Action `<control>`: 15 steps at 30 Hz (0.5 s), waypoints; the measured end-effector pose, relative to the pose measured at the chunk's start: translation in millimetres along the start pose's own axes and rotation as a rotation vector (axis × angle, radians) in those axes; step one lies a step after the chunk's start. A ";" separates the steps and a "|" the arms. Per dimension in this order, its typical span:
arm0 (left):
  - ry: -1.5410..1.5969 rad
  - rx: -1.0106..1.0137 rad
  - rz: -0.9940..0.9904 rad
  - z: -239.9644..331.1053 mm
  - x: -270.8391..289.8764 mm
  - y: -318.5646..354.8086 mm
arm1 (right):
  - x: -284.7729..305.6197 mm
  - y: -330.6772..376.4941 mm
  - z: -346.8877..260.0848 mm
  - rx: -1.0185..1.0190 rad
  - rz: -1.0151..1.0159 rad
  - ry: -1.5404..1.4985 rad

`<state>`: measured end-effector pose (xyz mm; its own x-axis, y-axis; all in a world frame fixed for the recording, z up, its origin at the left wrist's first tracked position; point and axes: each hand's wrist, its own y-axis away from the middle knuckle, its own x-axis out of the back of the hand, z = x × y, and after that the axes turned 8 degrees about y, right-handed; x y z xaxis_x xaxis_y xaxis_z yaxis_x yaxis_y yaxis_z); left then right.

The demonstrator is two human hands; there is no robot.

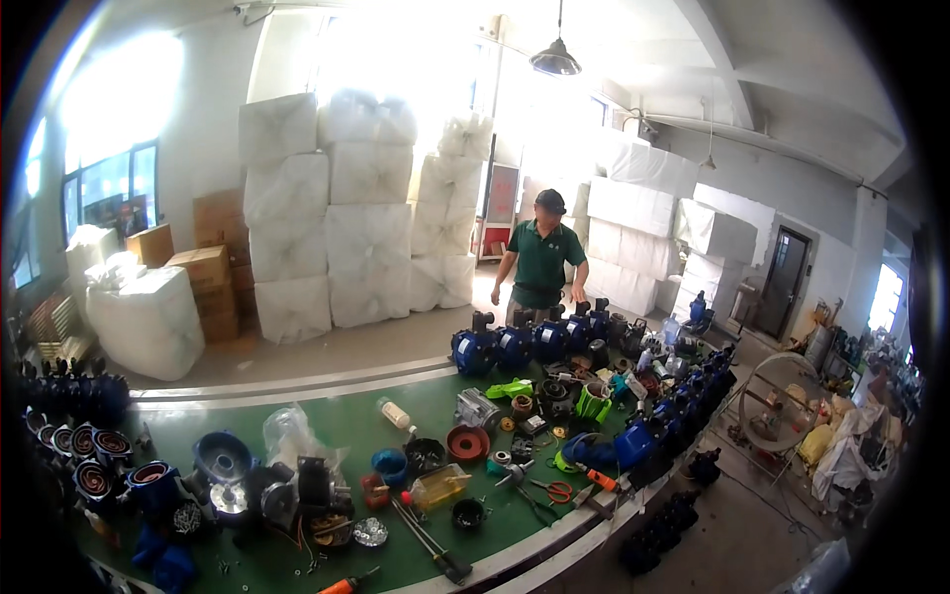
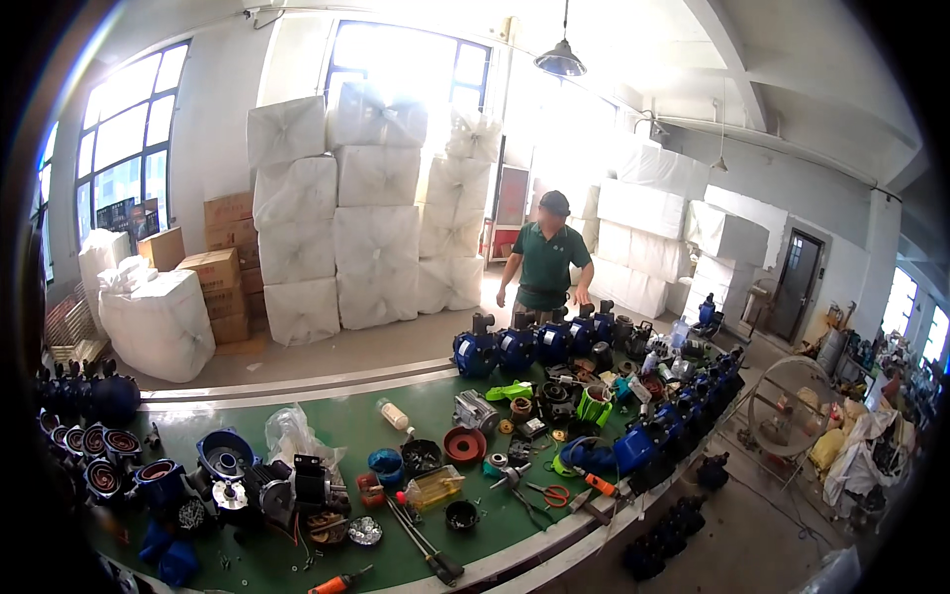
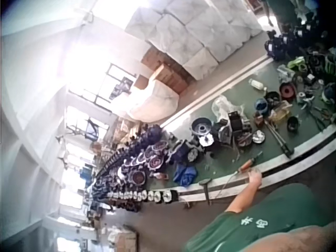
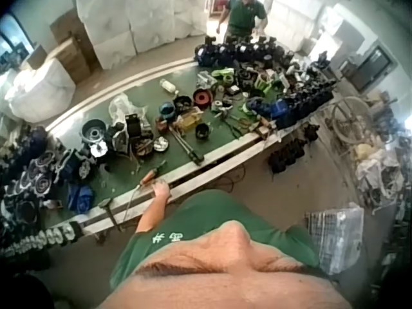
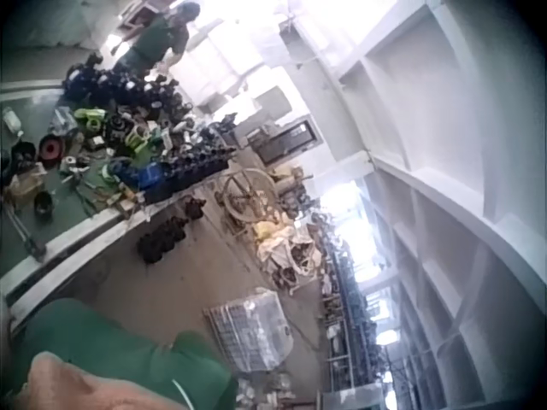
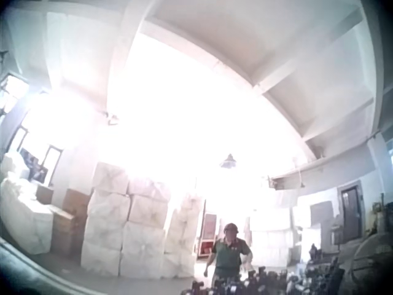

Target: The person fastens screws onto a pump housing using a pneumatic screwdriver. They then rearrange pump assemblies on the workbench and align pump casings and motor components together by hand.

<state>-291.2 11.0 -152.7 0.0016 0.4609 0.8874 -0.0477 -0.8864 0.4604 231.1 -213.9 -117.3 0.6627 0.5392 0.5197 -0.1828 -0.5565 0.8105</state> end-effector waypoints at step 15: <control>0.020 -0.025 0.051 -9.3 -26.0 -13.5 | -7.4 -14.3 4.6 -0.005 0.029 -0.006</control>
<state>-299.9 11.3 -182.1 -0.0217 0.4160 0.9091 -0.0721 -0.9076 0.4135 232.1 -212.8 -134.0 0.6616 0.5186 0.5416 -0.2059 -0.5690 0.7962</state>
